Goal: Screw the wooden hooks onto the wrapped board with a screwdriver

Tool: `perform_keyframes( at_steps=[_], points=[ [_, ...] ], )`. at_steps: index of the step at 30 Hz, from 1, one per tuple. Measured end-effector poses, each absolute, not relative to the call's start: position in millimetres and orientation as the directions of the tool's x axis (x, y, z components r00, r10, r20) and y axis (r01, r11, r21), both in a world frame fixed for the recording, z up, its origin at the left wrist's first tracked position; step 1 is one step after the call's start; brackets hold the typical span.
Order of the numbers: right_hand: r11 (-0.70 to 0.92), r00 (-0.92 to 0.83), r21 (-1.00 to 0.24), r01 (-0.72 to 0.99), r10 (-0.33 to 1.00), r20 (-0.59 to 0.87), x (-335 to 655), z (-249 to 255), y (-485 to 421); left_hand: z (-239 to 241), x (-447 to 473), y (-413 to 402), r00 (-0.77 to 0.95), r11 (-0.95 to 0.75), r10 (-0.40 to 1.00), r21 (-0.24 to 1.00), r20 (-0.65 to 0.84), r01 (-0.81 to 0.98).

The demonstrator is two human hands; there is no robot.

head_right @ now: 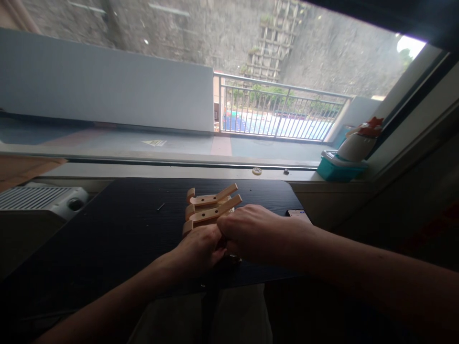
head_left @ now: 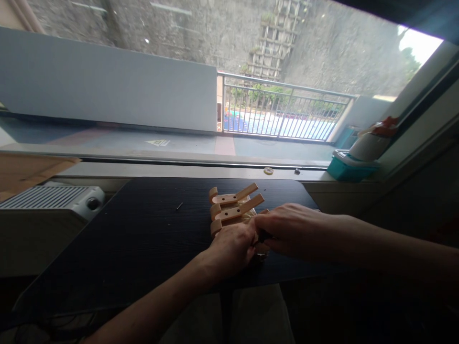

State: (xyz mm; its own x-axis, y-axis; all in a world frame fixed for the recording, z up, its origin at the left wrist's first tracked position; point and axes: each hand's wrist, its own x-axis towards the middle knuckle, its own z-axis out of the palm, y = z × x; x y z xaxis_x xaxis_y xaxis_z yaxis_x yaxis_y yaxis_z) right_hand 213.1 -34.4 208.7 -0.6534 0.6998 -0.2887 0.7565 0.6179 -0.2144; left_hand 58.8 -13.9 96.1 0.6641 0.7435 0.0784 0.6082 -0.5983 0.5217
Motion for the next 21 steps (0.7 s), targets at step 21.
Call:
perform_keyframes(
  at_steps=[21],
  points=[
    [0.611,-0.626,-0.152,0.777,0.725,-0.286,209.5,207.2,-35.0,95.8,57.7,-16.1,0.680,-0.643,0.718,0.515,0.148,0.567]
  ],
)
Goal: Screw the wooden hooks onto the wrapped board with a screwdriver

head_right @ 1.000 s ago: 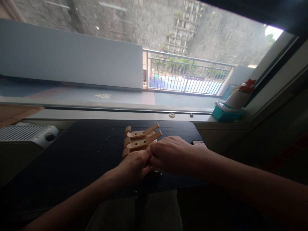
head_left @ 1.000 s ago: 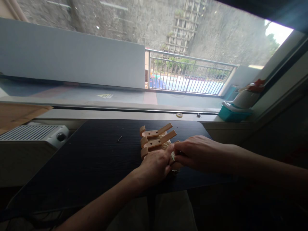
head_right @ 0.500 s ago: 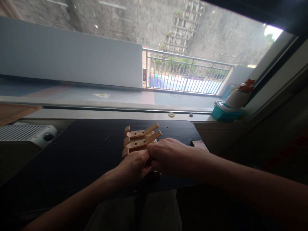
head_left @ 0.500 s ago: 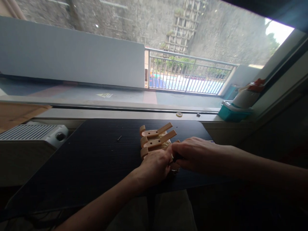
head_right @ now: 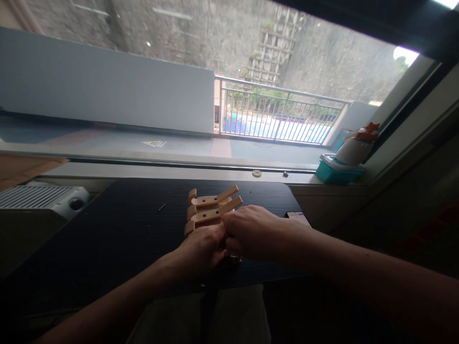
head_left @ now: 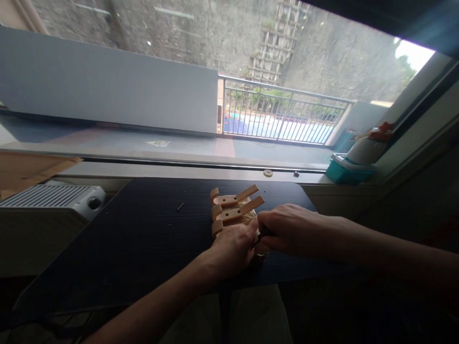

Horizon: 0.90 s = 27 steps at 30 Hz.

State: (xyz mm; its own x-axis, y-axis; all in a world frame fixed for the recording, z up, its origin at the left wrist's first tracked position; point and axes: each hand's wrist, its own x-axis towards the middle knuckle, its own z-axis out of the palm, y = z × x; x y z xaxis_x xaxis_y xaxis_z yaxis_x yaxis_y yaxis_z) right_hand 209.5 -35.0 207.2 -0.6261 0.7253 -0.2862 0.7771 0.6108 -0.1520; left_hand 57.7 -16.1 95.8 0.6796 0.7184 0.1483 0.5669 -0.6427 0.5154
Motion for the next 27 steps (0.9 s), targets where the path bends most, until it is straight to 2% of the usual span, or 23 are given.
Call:
perform_keyframes(
  at_steps=[3,6,10,14,20,27],
  points=[
    [0.579,-0.573,-0.062,0.813,0.776,-0.263,209,208,-37,97,58,-16,0.678,-0.631,0.724,0.522,0.127,0.574],
    [0.607,-0.580,0.022,0.795,0.769,-0.270,203,216,-39,98,58,-16,0.668,-0.600,0.741,0.509,0.064,0.617],
    [0.689,-0.660,0.000,0.725,0.695,-0.286,198,218,-39,97,59,-14,0.686,-0.616,0.727,0.474,0.033,0.630],
    [0.710,-0.682,-0.019,0.704,0.667,-0.300,199,205,-37,96,59,-13,0.699,-0.619,0.714,0.495,0.032,0.610],
    [0.655,-0.590,0.102,0.749,0.728,-0.349,192,210,-42,98,59,-15,0.693,-0.615,0.719,0.517,0.056,0.596],
    [0.681,-0.635,0.032,0.731,0.697,-0.333,191,220,-43,102,58,-15,0.706,-0.625,0.707,0.505,0.043,0.595]
  ],
)
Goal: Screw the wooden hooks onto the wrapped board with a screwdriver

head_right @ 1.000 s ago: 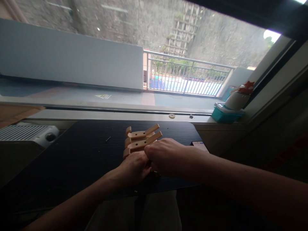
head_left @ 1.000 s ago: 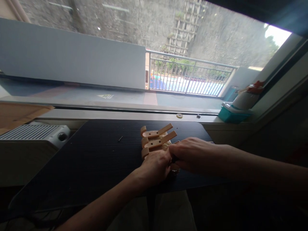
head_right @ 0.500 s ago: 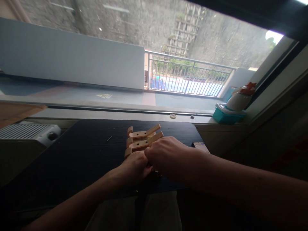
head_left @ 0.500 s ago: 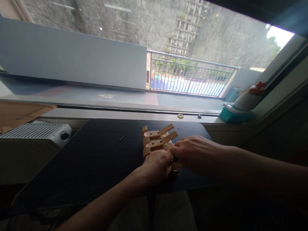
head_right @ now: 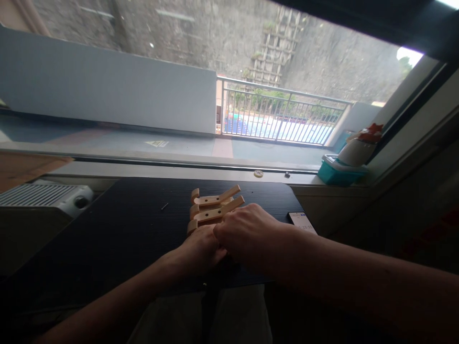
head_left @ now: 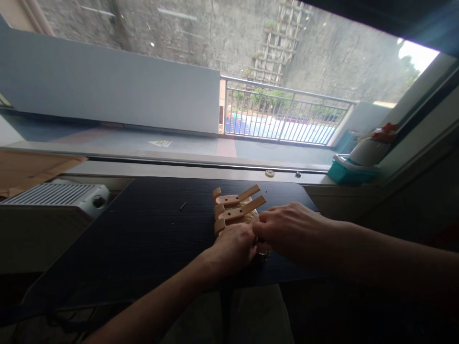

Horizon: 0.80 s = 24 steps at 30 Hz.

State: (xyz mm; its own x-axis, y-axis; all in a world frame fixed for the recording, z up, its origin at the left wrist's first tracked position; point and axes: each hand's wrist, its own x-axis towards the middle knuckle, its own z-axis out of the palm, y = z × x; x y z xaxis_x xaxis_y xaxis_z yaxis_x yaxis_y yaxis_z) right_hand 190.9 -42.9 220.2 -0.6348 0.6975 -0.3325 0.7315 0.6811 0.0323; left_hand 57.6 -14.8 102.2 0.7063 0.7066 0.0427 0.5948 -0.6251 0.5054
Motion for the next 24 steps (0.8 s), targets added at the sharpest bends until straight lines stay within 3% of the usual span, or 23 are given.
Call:
perform_keyframes(
  at_steps=[4,10,15,24],
  points=[
    [0.696,-0.661,-0.003,0.718,0.681,-0.314,192,209,-41,102,58,-15,0.708,-0.627,0.705,0.511,0.050,0.588],
    [0.612,-0.549,0.083,0.786,0.754,-0.360,197,213,-43,98,57,-15,0.672,-0.604,0.736,0.528,0.083,0.597],
    [0.656,-0.617,0.062,0.752,0.735,-0.282,199,221,-43,98,57,-15,0.679,-0.611,0.731,0.514,0.073,0.602],
    [0.669,-0.622,0.059,0.741,0.716,-0.317,189,207,-42,97,58,-13,0.692,-0.613,0.720,0.513,0.049,0.601]
  ],
)
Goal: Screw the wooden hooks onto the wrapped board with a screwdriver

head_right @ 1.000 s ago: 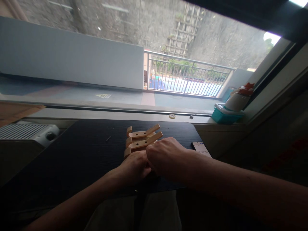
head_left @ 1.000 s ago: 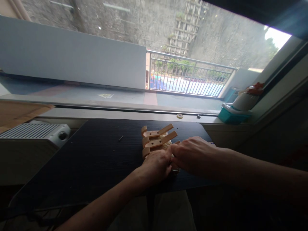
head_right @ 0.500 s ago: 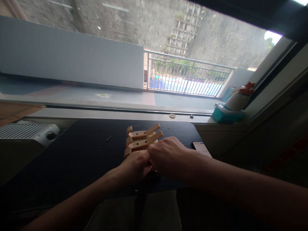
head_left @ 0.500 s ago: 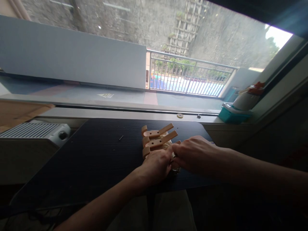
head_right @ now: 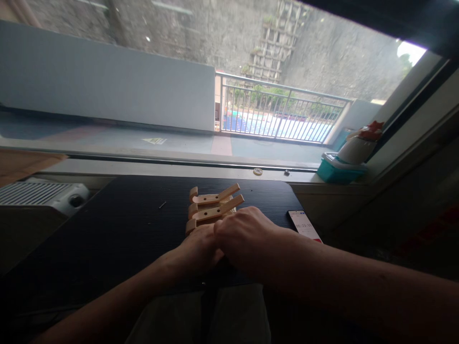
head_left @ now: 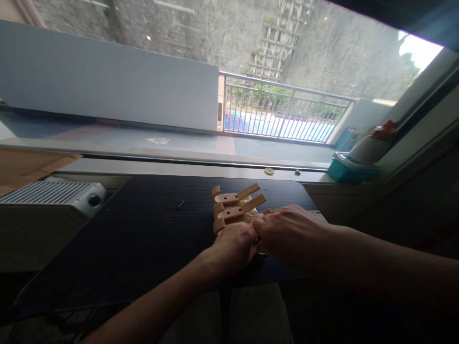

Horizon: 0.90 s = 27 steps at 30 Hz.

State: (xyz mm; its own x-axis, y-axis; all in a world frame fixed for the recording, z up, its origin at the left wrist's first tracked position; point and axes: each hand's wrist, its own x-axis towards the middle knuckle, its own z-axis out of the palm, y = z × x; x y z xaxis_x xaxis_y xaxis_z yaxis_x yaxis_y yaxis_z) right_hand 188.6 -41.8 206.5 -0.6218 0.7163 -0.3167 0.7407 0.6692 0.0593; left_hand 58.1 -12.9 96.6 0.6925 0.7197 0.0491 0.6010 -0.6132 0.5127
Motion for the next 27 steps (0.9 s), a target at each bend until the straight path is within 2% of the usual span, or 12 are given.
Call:
perform_keyframes(
  at_steps=[5,9,17,22,27],
  points=[
    [0.623,-0.557,0.125,0.772,0.758,-0.339,193,214,-44,98,57,-15,0.678,-0.600,0.732,0.533,0.064,0.597],
    [0.611,-0.556,0.115,0.783,0.771,-0.311,191,223,-43,97,57,-15,0.674,-0.602,0.736,0.512,0.060,0.613],
    [0.613,-0.547,0.065,0.787,0.743,-0.386,187,211,-39,98,58,-14,0.694,-0.604,0.719,0.525,0.036,0.599],
    [0.530,-0.458,0.132,0.837,0.813,-0.360,190,214,-45,98,57,-15,0.683,-0.601,0.727,0.542,0.066,0.587],
    [0.582,-0.530,0.104,0.807,0.790,-0.308,189,219,-48,100,57,-14,0.694,-0.616,0.719,0.508,0.050,0.602]
  ],
)
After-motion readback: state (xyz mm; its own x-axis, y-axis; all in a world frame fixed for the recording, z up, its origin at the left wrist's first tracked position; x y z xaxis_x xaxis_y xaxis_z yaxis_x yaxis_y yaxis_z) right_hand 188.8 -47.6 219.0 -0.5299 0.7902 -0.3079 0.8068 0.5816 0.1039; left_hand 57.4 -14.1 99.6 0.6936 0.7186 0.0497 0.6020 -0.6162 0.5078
